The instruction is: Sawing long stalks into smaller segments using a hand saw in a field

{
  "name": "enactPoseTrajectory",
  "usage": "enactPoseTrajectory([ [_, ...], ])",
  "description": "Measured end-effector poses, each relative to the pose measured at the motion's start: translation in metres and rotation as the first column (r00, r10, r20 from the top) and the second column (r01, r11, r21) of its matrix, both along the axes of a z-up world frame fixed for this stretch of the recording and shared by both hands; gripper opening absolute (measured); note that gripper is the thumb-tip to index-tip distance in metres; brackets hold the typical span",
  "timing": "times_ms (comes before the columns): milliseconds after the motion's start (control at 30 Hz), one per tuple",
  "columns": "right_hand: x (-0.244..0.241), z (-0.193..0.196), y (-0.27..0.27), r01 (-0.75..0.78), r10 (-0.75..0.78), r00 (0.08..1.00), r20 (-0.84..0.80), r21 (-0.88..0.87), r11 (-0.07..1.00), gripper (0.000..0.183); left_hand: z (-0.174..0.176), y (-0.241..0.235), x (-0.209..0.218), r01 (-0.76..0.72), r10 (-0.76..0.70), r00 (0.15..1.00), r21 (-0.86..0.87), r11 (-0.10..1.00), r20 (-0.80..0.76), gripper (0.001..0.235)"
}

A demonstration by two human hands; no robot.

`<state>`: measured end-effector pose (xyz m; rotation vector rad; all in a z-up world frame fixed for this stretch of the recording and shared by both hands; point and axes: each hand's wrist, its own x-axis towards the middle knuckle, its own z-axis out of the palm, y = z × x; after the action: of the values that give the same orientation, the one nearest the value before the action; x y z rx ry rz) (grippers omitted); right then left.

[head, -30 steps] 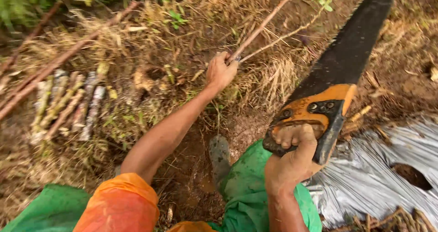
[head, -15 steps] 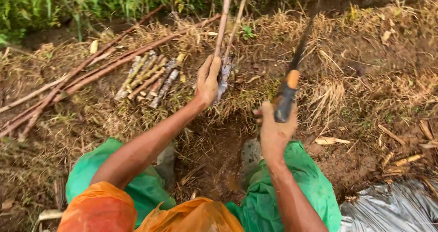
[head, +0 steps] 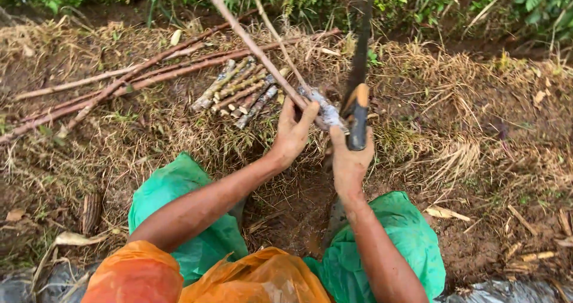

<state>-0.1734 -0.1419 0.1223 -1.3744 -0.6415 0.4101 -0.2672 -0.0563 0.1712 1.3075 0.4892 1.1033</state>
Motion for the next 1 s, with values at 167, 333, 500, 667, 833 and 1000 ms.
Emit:
enactPoseTrajectory([
  [167, 0.0, 0.04, 0.005, 0.043, -0.042, 0.999, -0.032, 0.031, 0.999, 0.037, -0.042, 0.011, -0.015, 0.003, -0.001, 0.999, 0.057, 0.998, -0.046, 0.021],
  [333, 0.029, 0.021, 0.011, 0.066, -0.063, 0.997, -0.041, 0.071, 0.995, 0.046, -0.038, 0.015, -0.058, 0.24, -0.229, 0.944, 0.016, 0.971, -0.238, 0.037],
  [500, 0.038, 0.008, 0.012, 0.188, -0.174, 0.97, -0.167, 0.071, 0.98, 0.094, -0.007, 0.002, -0.099, 0.41, -0.276, 0.798, 0.147, 0.9, -0.536, 0.045],
  [667, 0.035, 0.025, 0.002, 0.195, -0.187, 0.969, -0.16, 0.037, 0.98, 0.09, -0.004, -0.005, -0.119, 0.382, -0.109, 0.833, 0.421, 0.823, -0.543, 0.031],
  [833, 0.059, 0.0, 0.009, 0.226, -0.211, 0.967, -0.14, 0.1, 0.969, 0.076, -0.017, 0.021, -0.134, 0.343, 0.319, 0.67, 0.661, 0.667, -0.67, 0.052],
  [1000, 0.043, 0.026, -0.001, 0.145, -0.136, 0.986, -0.091, 0.091, 0.985, 0.055, -0.04, 0.041, -0.131, 0.623, 0.024, 0.399, 0.291, 0.726, -0.916, 0.019],
])
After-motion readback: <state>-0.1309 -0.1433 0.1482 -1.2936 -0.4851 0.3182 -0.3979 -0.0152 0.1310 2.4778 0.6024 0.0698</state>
